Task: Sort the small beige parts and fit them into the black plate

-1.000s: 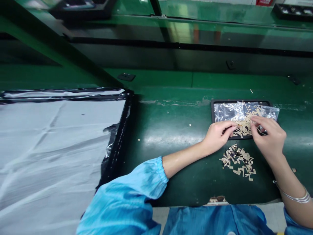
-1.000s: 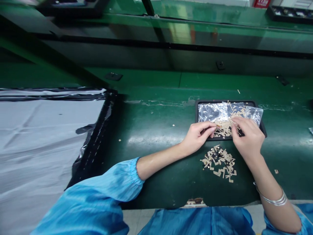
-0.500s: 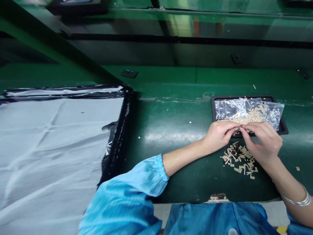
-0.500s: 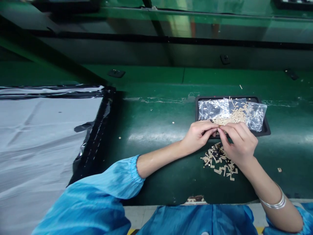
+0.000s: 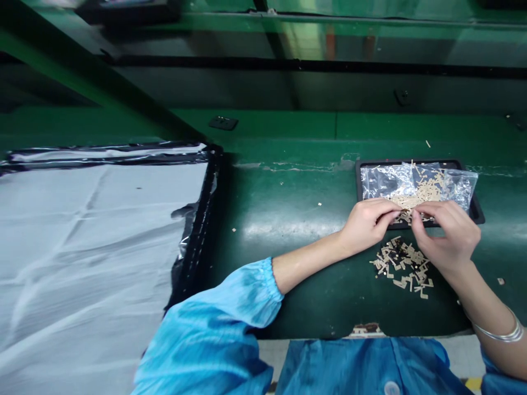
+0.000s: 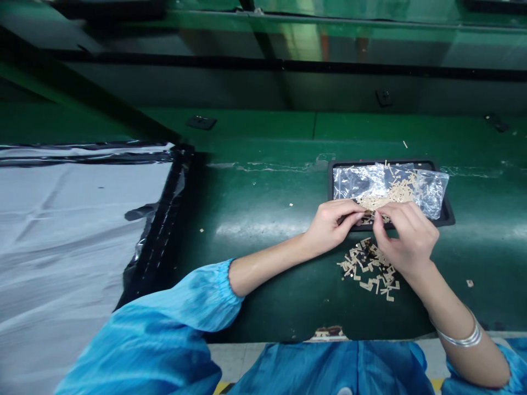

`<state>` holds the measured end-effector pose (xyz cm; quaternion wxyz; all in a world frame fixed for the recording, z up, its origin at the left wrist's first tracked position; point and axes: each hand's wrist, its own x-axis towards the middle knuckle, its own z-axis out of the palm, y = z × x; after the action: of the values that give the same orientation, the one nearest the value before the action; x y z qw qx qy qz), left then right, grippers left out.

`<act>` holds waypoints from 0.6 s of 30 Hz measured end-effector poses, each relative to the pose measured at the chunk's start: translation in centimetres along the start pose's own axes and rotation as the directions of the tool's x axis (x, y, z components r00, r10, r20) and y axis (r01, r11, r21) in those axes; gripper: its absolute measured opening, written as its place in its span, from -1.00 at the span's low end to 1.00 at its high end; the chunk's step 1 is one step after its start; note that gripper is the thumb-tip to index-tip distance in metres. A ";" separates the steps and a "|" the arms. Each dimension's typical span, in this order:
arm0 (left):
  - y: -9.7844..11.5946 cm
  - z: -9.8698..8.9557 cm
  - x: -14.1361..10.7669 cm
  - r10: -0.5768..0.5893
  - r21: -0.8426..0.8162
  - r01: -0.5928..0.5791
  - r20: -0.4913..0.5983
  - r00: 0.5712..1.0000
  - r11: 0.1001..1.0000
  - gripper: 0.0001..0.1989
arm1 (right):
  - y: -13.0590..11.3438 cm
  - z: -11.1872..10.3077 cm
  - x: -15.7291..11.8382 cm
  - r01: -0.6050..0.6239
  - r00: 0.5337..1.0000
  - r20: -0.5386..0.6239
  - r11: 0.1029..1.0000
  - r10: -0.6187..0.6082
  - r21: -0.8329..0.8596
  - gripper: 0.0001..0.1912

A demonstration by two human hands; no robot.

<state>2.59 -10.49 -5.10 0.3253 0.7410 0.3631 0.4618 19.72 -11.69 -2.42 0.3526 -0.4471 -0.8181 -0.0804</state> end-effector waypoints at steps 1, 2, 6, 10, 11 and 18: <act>0.2 -0.2 0.1 -0.033 -0.023 0.033 0.014 0.999 0.999 -0.83 | 0.4 -0.1 0.0 -0.037 0.999 -0.015 0.999 0.037 -0.012 -0.86; 0.3 -0.4 0.3 -0.061 -0.035 0.062 0.045 0.997 0.997 -0.82 | 0.9 -0.1 0.1 -0.075 0.997 -0.030 0.997 0.074 -0.023 -0.86; 1.0 -1.6 1.0 -0.096 -0.032 0.105 0.206 0.974 0.994 -0.80 | 2.6 0.0 0.1 -0.139 0.990 -0.007 0.990 0.139 -0.012 -0.82; 1.1 -2.3 1.6 -0.120 -0.182 0.182 0.307 0.944 0.966 -0.75 | 2.6 0.1 0.1 -0.086 0.996 0.025 0.996 0.086 0.025 -0.85; 1.0 -2.4 1.7 -0.119 -0.243 0.212 0.345 0.931 0.947 -0.74 | 2.4 0.0 0.1 -0.061 0.998 0.019 0.997 0.061 0.038 -0.86; 0.5 -2.7 2.0 -0.133 -0.440 0.423 0.553 0.823 0.792 -0.70 | 0.3 -0.2 0.4 0.169 0.985 -0.044 0.977 -0.165 0.128 -0.79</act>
<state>0.80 -8.70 -2.81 0.6701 0.6457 0.2297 0.2850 19.93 -11.32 -2.10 0.3866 -0.3514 -0.8504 -0.0631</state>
